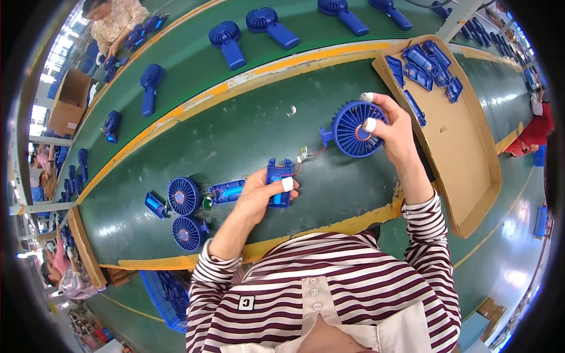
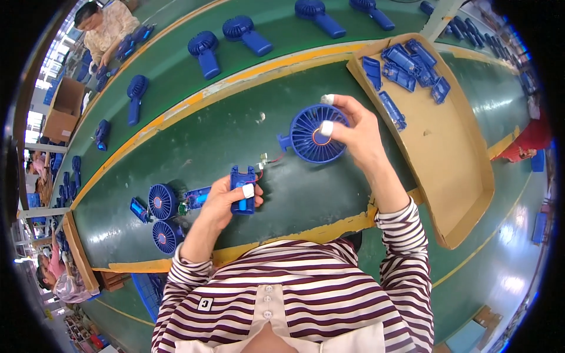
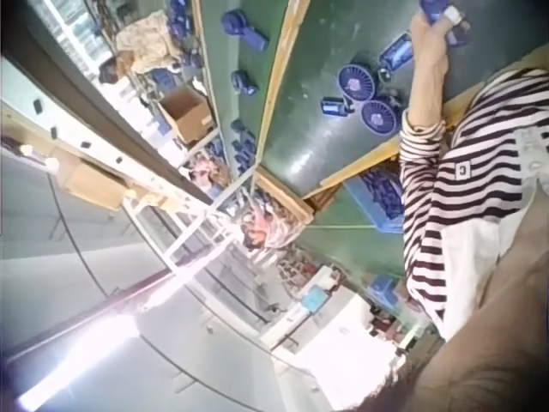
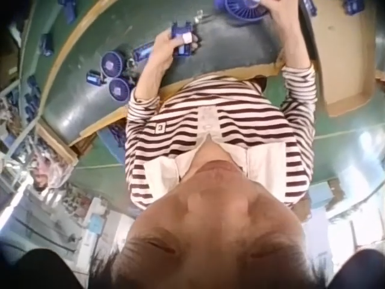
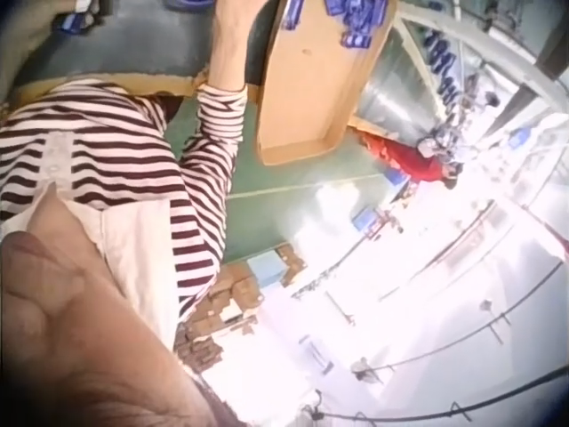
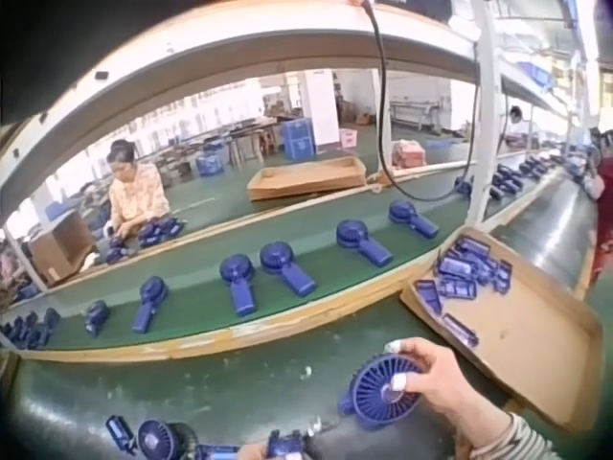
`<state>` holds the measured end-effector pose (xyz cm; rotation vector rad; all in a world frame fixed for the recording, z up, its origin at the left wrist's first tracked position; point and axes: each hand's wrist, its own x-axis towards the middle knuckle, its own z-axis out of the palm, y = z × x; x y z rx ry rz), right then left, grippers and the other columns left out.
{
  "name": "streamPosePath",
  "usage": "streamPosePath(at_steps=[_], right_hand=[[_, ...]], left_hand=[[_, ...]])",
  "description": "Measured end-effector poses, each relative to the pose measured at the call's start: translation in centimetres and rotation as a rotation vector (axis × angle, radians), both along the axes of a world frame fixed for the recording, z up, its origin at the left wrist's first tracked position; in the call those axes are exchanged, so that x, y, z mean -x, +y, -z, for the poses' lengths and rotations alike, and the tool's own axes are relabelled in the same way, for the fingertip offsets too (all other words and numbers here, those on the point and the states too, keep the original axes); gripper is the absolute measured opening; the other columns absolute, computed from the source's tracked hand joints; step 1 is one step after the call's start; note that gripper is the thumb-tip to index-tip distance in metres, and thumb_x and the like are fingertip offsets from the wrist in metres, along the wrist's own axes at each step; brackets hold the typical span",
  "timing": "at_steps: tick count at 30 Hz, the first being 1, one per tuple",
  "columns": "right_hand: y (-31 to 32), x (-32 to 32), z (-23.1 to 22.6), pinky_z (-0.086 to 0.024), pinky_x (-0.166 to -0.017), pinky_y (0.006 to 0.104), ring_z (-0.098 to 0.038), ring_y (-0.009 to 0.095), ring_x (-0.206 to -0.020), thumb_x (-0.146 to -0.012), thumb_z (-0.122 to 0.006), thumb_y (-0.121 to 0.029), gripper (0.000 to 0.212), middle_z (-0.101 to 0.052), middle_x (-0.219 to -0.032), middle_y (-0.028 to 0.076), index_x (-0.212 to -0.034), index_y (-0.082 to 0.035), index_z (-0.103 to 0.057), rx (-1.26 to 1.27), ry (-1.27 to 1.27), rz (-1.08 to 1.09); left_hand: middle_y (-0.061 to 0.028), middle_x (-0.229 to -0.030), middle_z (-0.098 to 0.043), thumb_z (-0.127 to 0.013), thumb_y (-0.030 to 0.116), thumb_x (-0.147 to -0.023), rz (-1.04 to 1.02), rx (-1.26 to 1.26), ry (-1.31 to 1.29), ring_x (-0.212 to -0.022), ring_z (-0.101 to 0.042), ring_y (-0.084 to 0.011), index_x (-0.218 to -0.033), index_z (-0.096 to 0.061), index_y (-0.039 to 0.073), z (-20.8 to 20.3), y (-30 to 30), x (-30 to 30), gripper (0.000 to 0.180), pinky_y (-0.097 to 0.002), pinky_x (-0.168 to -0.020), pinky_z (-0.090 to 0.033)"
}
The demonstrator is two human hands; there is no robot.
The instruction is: The person assembles portable fans on a conveyor line, fitting the internal components and wires into the fan bodies, snapping on the plastic covers, testing the fans, and placing the assembled fans onto the conveyor belt.
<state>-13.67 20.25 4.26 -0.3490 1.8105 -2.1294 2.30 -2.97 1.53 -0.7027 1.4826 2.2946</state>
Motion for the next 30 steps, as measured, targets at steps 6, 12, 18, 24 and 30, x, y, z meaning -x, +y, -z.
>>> streamPosePath(at_steps=[6,12,18,24,30], right_hand=[[-2.3,0.5,0.0,-0.049,-0.079,0.0274,-0.06,0.015,-0.088,-0.078,-0.065,-0.018,0.034,-0.061,-0.099,0.009,-0.106,0.001,-0.056,0.161,-0.117,-0.264],[-4.9,1.5,0.0,-0.049,-0.08,0.0276,-0.06,0.015,-0.089,-0.084,-0.058,-0.022,0.029,-0.062,-0.098,0.01,-0.102,0.0,-0.058,0.035,-0.047,-0.411],[-7.6,1.4,1.0,-0.044,-0.074,0.0224,-0.053,0.007,-0.082,-0.086,-0.056,-0.018,0.023,-0.06,-0.089,0.002,-0.1,0.0,-0.06,-0.226,0.114,-0.531],[-8.1,1.4,1.8,-0.044,-0.074,0.0232,-0.053,0.008,-0.082,-0.086,-0.056,-0.02,0.023,-0.06,-0.088,0.002,-0.097,0.0,-0.06,-0.286,0.174,-0.613],[-8.0,1.5,2.0,-0.044,-0.072,0.0235,-0.053,0.008,-0.081,-0.086,-0.056,-0.02,0.023,-0.06,-0.086,0.002,-0.097,0.0,-0.06,-0.286,0.173,-0.6]], left_hand=[[-0.0106,-0.07,-0.06,-0.059,0.033,-0.083,-0.174,-0.078,-0.145,-0.054,-0.059,-0.0174,-0.09,-0.056,-0.001,1.1,2.1,0.5,0.035,-0.0282,-0.049,-0.05],[-0.0121,-0.076,-0.062,-0.057,0.003,-0.078,-0.138,-0.021,-0.147,-0.054,-0.06,-0.017,-0.095,-0.054,-0.002,1.2,2.3,0.6,0.019,-0.0282,-0.047,-0.05],[-0.0111,-0.084,-0.061,-0.055,-0.006,-0.075,0.082,-0.057,-0.022,-0.061,-0.061,-0.0174,-0.106,-0.052,0.001,0.2,2.9,0.4,0.032,-0.0295,-0.054,-0.052],[-0.0095,-0.09,-0.061,-0.055,-0.004,-0.073,0.12,-0.007,0.019,-0.069,-0.061,-0.0171,-0.11,-0.05,0.001,0.3,2.8,0.3,0.038,-0.028,-0.061,-0.053],[-0.0076,-0.086,-0.062,-0.057,0.01,-0.083,0.053,-0.087,0.117,-0.064,-0.058,-0.012,-0.1,-0.054,-0.001,0.4,2.9,0.9,0.021,-0.0233,-0.059,-0.048]])
